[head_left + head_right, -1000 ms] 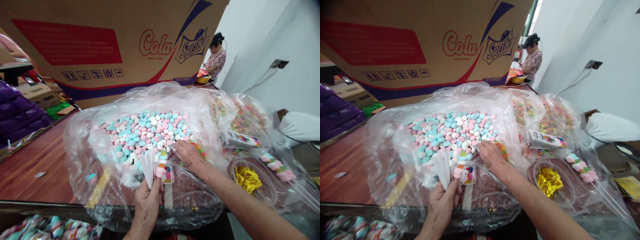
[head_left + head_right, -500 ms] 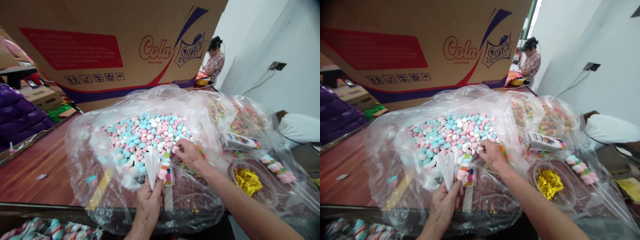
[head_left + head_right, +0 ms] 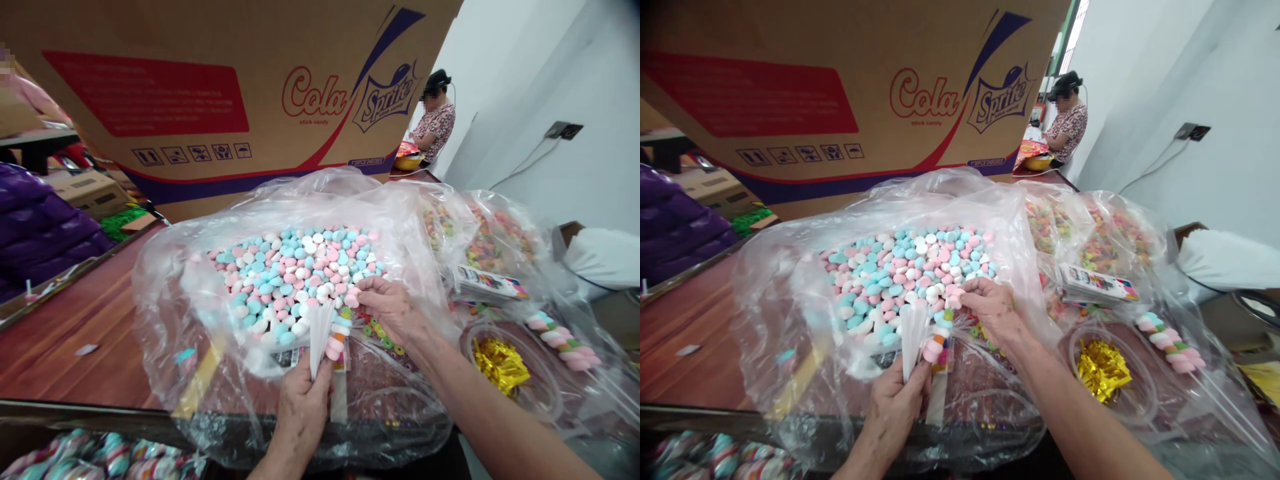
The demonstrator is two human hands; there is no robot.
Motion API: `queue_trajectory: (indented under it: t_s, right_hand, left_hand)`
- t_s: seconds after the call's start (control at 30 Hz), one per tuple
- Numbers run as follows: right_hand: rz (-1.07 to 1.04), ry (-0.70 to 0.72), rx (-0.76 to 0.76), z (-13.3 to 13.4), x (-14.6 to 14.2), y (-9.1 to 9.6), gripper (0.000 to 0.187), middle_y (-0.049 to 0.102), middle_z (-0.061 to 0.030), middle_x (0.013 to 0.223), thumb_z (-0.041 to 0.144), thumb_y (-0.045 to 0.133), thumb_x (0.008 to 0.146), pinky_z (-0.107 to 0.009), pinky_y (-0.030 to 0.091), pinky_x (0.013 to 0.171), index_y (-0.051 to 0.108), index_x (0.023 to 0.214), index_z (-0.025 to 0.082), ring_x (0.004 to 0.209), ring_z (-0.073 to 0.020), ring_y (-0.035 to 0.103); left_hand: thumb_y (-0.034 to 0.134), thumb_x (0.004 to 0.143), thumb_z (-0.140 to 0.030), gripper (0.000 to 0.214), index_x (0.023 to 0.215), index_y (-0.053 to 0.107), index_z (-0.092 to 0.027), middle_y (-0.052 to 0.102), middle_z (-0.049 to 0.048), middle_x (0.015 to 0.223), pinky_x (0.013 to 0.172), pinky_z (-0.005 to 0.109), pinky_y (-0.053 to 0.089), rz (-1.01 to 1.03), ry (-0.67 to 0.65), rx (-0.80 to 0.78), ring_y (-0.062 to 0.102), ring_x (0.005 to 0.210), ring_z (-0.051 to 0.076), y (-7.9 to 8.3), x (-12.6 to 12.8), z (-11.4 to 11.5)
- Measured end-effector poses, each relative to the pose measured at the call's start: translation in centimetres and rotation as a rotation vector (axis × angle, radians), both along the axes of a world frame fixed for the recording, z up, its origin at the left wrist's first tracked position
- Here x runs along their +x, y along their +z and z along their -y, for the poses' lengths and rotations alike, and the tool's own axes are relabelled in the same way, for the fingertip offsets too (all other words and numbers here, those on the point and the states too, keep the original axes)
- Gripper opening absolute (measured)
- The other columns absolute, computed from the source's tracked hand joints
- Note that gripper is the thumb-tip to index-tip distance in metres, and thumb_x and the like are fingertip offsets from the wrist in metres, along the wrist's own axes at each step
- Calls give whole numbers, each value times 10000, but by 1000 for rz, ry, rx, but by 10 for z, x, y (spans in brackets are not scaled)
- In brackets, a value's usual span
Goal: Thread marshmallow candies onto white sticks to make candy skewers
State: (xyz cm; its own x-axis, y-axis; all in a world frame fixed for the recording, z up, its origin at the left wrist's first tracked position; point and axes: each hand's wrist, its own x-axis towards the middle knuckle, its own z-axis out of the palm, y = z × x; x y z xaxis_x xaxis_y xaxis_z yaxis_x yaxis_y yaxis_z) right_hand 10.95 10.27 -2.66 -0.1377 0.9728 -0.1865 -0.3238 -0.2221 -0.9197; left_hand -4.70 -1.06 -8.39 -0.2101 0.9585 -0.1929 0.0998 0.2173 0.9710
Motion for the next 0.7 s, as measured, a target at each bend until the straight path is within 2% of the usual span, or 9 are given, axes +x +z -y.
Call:
queue_trajectory:
  t_s: [0.1,0.2,0.43,0.57,0.7]
  right_hand:
    - [35,0,59,1,0,-4,266,677,28,688,250,814,565,-248,495,624,680,784,178,624,-123,615]
    - [112,55,138,3,3,-7,228,713,16,766,289,788,649,-260,505,685,730,844,186,701,-134,638]
    - [328,189,267,6,10,-9,283,769,-15,999,373,729,779,-355,535,865,768,1017,226,909,-193,696]
    - [541,240,463,7,15,-2,275,756,-22,1099,377,660,852,-375,536,928,762,1068,241,1012,-213,697]
    - [707,275,689,8,17,2,265,755,-25,1107,270,568,893,-347,542,936,760,1075,248,1011,-189,703]
  left_hand:
    - [655,782,-588,415,648,603,-199,479,-53,474,376,210,289,38,54,-1,373,396,110,5,3,-1]
    - [680,743,-616,442,610,588,-204,469,-53,455,379,216,291,53,73,-20,378,397,116,8,4,-1]
    - [625,804,-615,459,611,557,-204,439,-64,469,395,218,295,17,24,-11,360,404,108,7,1,0]
    - [649,780,-619,478,570,520,-209,410,-64,455,390,219,277,-1,45,-17,348,411,111,11,3,0]
    - [676,761,-586,485,513,482,-218,380,-64,422,380,215,251,12,105,-9,334,404,112,14,8,0]
